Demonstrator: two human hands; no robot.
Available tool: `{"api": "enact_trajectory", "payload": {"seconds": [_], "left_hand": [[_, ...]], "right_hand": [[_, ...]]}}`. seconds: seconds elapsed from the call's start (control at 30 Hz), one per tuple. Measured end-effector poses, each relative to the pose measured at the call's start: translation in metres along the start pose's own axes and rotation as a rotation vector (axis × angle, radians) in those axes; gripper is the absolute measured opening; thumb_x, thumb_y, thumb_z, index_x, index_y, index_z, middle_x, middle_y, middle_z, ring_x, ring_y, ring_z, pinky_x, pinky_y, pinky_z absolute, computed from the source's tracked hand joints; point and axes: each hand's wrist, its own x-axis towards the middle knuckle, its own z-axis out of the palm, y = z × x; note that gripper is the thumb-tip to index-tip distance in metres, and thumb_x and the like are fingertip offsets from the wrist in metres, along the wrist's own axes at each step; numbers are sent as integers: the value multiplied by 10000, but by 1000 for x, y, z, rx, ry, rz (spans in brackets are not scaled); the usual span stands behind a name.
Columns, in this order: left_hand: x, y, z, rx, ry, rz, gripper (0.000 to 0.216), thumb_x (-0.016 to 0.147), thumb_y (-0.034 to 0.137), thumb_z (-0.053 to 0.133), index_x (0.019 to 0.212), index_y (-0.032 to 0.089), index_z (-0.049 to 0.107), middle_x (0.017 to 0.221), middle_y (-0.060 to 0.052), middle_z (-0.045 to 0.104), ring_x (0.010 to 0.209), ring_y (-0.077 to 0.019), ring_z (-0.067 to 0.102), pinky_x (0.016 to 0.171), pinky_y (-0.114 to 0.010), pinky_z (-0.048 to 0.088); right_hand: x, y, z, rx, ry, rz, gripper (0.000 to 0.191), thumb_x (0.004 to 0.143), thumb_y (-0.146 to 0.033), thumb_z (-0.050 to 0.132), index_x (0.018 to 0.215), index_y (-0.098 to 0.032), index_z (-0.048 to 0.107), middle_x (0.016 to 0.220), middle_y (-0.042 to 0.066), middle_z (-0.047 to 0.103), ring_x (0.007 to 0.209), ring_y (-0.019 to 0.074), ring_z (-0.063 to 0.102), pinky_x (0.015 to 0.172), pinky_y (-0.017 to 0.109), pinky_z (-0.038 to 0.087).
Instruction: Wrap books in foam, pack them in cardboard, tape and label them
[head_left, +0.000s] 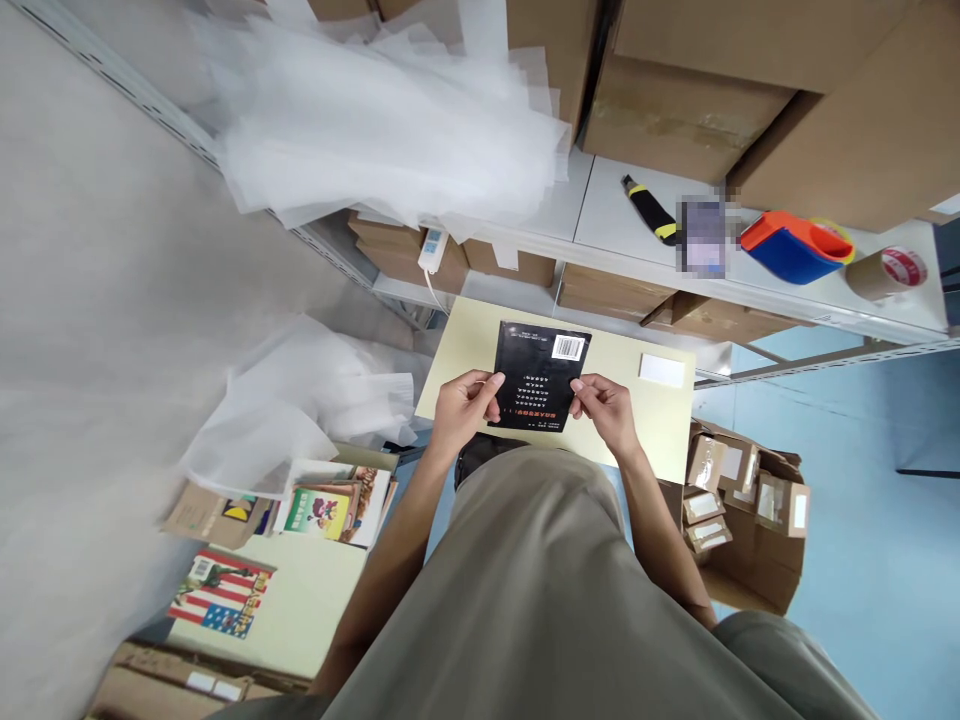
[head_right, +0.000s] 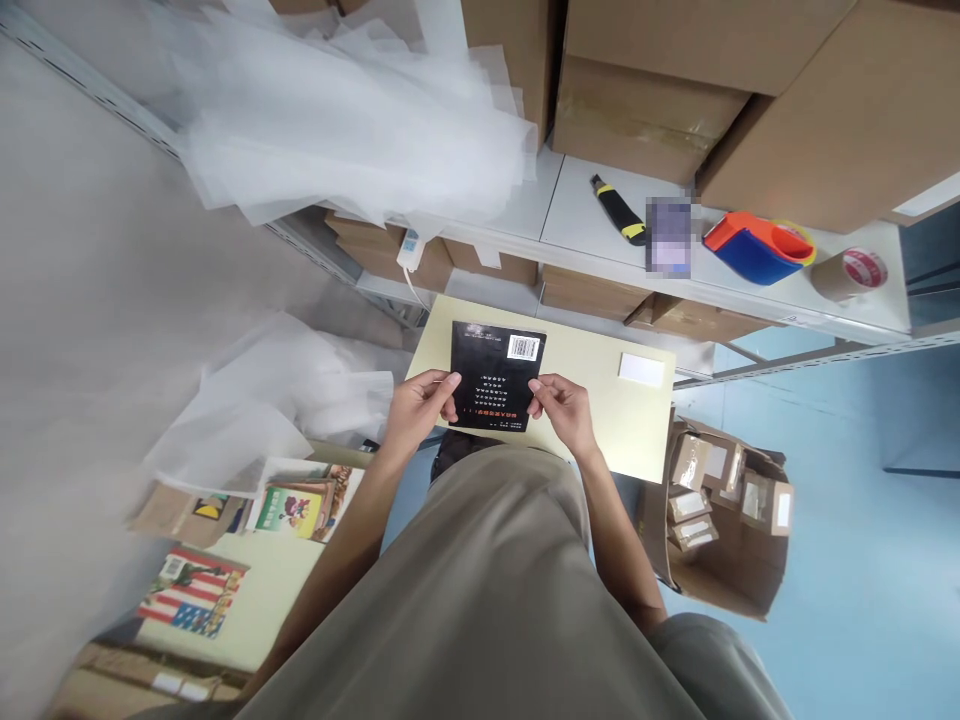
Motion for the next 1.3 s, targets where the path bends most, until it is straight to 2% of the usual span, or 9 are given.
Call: {"api": "enact_trajectory", "payload": {"seconds": [0.1, 0.23, 0.4, 0.5, 0.63, 0.8, 1.03, 1.2, 1.3], "left_hand": [[0, 1, 2, -12, 35, 46, 685, 904, 891, 716, 866, 207, 741, 590, -18, 709, 522, -171, 681, 560, -281, 550], [-3, 9, 5, 12, 41, 135, 743, 1015, 880, 542, 1056, 179, 786, 768, -78, 800, 694, -207, 774, 633, -293, 576], [-6, 24, 12, 150, -36, 336, 456, 1023, 611, 752, 1260, 223, 774, 962, -41, 774, 834, -165, 747, 754, -268, 592], [-10, 30, 24, 248, -125, 495, 315, 1039, 410, 748, 1309, 248, 763, 1047, -48, 724, 915, -170, 726, 842, -297, 614], [-22, 31, 48, 463, -210, 645, 363, 1007, 252, 730, 1366, 294, 766, 1089, -58, 672, 1007, -207, 700, 946, -362, 621], [-31, 24, 70, 696, -298, 696, 402, 985, 219, 731, 1370, 317, 789, 1147, -80, 667, 1073, -255, 671, 958, -405, 627], [-13, 13, 48, 432, -224, 514, 407, 1052, 266, 689, 1450, 318, 756, 1153, -74, 657, 1086, -222, 690, 994, -369, 625], [13, -40, 9, 8, 35, 127, 603, 985, 454, 803, 1551, 287, 685, 1115, -48, 736, 977, -175, 707, 891, -281, 613], [22, -73, -1, -196, 167, -61, 610, 877, 491, 890, 1429, 269, 759, 1135, -56, 790, 1021, -202, 738, 894, -308, 615]], "right_hand": [[-2, -2, -3, 4, -7, 0, 632, 965, -838, 710, 815, -225, 740, 750, 102, 830, 608, 213, 716, 540, 331, 489], [-3, -1, -8, 57, -52, 55, 726, 995, -895, 595, 831, -209, 763, 823, 127, 843, 729, 249, 785, 641, 354, 569], [1, 15, -5, 108, -131, 127, 590, 869, -761, 872, 1110, -229, 786, 784, 6, 781, 709, 178, 697, 709, 315, 551], [4, 33, 3, 168, -157, 139, 615, 810, -680, 946, 1182, -246, 721, 706, -50, 708, 634, 151, 601, 679, 309, 519], [7, 51, 17, 222, -99, 131, 549, 807, -624, 917, 1145, -255, 690, 753, -38, 709, 689, 172, 629, 714, 321, 545], [11, 61, 24, 206, -20, 82, 367, 795, -518, 856, 960, -232, 696, 809, 0, 718, 805, 213, 670, 733, 329, 564], [20, 66, 10, 248, -23, 156, 460, 799, -513, 893, 1128, -220, 763, 731, -30, 719, 693, 170, 635, 721, 328, 555], [21, 54, 12, 140, 93, 35, 507, 891, -558, 878, 1272, -234, 798, 836, 8, 804, 772, 196, 729, 819, 378, 629], [19, 38, 32, -41, 130, -108, 363, 986, -508, 830, 1257, -267, 836, 999, 49, 854, 864, 223, 788, 858, 395, 671]]}}
